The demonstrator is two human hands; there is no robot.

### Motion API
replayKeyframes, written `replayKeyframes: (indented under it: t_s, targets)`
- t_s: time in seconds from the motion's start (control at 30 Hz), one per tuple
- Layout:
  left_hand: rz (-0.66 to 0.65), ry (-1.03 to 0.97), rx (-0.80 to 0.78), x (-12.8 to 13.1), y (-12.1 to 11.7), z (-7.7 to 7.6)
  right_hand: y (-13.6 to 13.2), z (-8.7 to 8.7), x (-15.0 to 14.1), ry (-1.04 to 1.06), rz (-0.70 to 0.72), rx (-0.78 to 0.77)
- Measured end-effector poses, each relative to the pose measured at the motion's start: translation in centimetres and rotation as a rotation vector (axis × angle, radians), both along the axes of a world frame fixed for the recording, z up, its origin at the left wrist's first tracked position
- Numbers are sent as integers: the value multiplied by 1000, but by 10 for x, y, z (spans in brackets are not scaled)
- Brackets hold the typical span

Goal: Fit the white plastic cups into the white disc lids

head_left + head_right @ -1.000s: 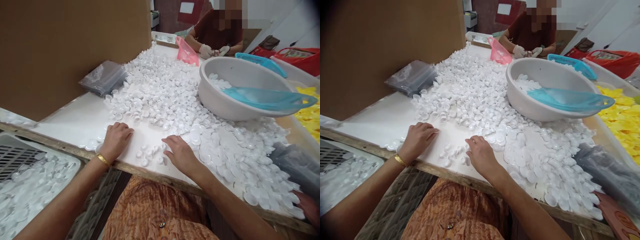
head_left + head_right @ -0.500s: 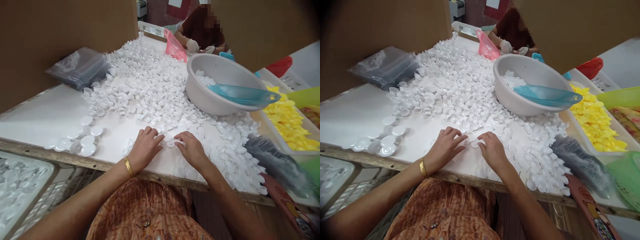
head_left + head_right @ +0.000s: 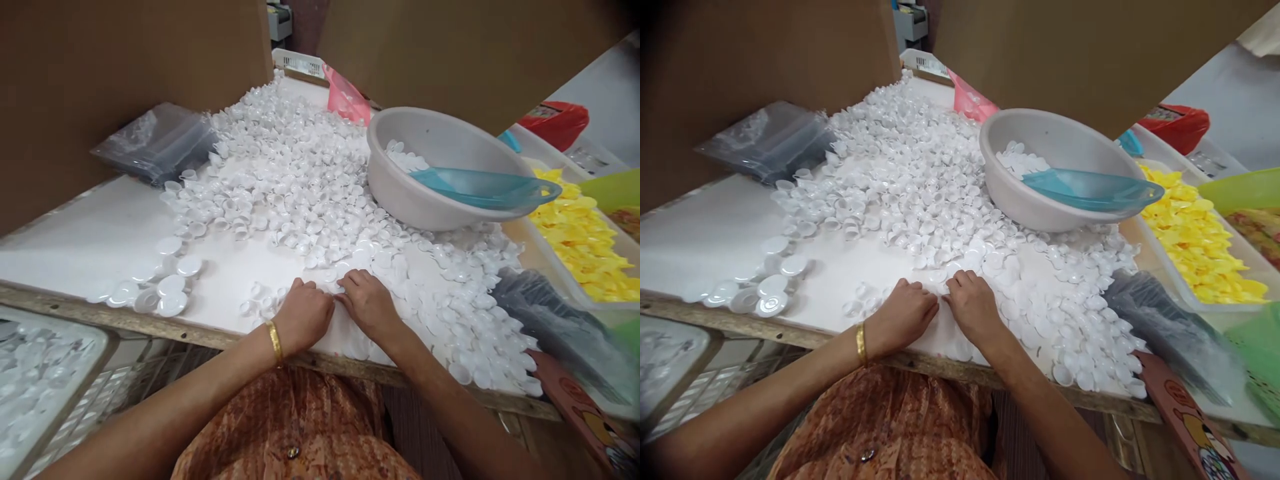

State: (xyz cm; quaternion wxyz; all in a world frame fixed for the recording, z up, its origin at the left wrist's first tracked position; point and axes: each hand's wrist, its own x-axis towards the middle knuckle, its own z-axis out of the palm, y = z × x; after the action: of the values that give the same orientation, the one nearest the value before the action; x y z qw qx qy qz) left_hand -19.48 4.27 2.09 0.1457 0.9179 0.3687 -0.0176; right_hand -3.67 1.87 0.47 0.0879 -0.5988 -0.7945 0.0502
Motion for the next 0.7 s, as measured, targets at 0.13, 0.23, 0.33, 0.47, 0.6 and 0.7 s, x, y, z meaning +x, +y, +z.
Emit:
replayKeyframes:
  t_s: [0.13, 0.23, 0.33, 0.47, 0.6, 0.7]
  targets:
    - [102, -12, 96, 7, 7, -6, 0, 4, 12, 144, -129, 40]
    - [179, -51, 153, -2, 13, -3, -1, 12, 16, 475, -319, -64]
    - [345, -148, 110, -33, 19, 5, 1, 24, 4, 749, -386, -256]
    - [623, -213, -24, -90, 20, 16, 14, 37, -35, 867, -272, -449]
    - [608, -119, -103, -112, 14, 9, 37, 33, -74, 769, -65, -431]
    - [605, -116, -53, -108, 14, -2, 52, 24, -92, 666, -17, -397]
